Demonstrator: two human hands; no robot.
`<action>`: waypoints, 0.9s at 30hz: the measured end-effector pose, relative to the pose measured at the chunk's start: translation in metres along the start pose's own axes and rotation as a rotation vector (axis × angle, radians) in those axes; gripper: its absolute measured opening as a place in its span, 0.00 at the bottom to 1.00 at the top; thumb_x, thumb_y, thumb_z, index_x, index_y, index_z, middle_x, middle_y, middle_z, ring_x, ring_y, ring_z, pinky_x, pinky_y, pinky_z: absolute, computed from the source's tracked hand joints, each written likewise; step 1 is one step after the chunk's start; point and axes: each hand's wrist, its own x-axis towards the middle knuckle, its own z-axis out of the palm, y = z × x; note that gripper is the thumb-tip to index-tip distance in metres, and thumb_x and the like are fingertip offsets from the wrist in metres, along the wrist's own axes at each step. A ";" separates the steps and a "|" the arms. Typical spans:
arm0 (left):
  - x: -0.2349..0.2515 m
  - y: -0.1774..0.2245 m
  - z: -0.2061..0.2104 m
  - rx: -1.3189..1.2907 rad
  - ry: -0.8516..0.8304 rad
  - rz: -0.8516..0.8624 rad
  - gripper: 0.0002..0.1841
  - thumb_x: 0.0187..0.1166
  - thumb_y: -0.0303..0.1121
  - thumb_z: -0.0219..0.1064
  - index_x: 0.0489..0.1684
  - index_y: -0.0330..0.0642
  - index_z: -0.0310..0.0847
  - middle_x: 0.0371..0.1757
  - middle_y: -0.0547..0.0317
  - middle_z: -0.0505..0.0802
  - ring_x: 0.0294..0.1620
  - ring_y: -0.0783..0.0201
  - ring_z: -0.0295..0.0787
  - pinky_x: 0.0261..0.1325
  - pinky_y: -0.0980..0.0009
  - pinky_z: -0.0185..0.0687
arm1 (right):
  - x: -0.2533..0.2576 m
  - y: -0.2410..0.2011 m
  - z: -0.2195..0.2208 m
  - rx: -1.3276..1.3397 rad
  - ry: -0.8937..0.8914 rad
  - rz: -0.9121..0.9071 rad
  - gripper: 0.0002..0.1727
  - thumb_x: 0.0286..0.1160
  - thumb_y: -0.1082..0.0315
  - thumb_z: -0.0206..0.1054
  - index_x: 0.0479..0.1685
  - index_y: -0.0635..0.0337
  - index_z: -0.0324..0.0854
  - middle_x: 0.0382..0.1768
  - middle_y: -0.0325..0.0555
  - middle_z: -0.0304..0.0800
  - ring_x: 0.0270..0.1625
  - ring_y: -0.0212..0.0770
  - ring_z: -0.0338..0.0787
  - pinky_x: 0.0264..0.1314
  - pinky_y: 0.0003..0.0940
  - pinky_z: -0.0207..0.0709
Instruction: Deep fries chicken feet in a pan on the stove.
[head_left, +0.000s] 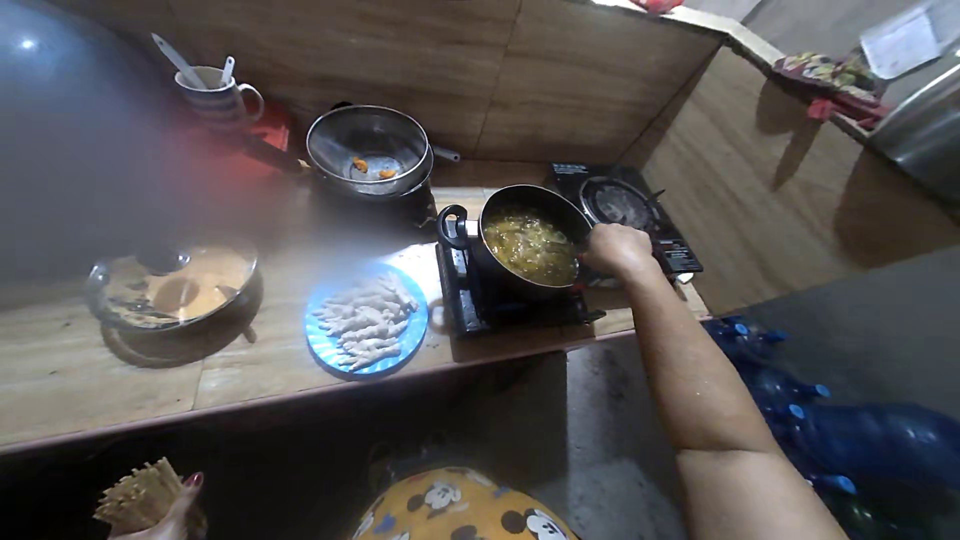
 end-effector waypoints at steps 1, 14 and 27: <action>0.000 0.000 0.000 -0.001 0.002 0.001 0.40 0.72 0.33 0.77 0.79 0.21 0.61 0.69 0.35 0.82 0.65 0.66 0.83 0.71 0.72 0.77 | 0.000 0.000 -0.001 -0.002 0.000 -0.003 0.17 0.78 0.59 0.72 0.45 0.68 0.88 0.54 0.69 0.91 0.62 0.71 0.89 0.56 0.74 0.77; 0.001 0.000 0.004 0.004 -0.030 0.015 0.37 0.72 0.34 0.77 0.76 0.21 0.65 0.66 0.36 0.83 0.60 0.68 0.83 0.67 0.72 0.78 | -0.026 -0.012 -0.017 -0.045 0.008 -0.066 0.15 0.78 0.59 0.73 0.48 0.63 0.90 0.52 0.67 0.92 0.61 0.71 0.90 0.55 0.74 0.78; -0.005 0.002 -0.002 0.004 0.011 -0.052 0.36 0.71 0.34 0.78 0.75 0.22 0.66 0.63 0.38 0.84 0.57 0.67 0.84 0.63 0.69 0.81 | -0.112 -0.027 -0.015 0.231 0.283 -0.429 0.21 0.85 0.56 0.69 0.69 0.59 0.86 0.50 0.67 0.93 0.52 0.73 0.92 0.51 0.77 0.78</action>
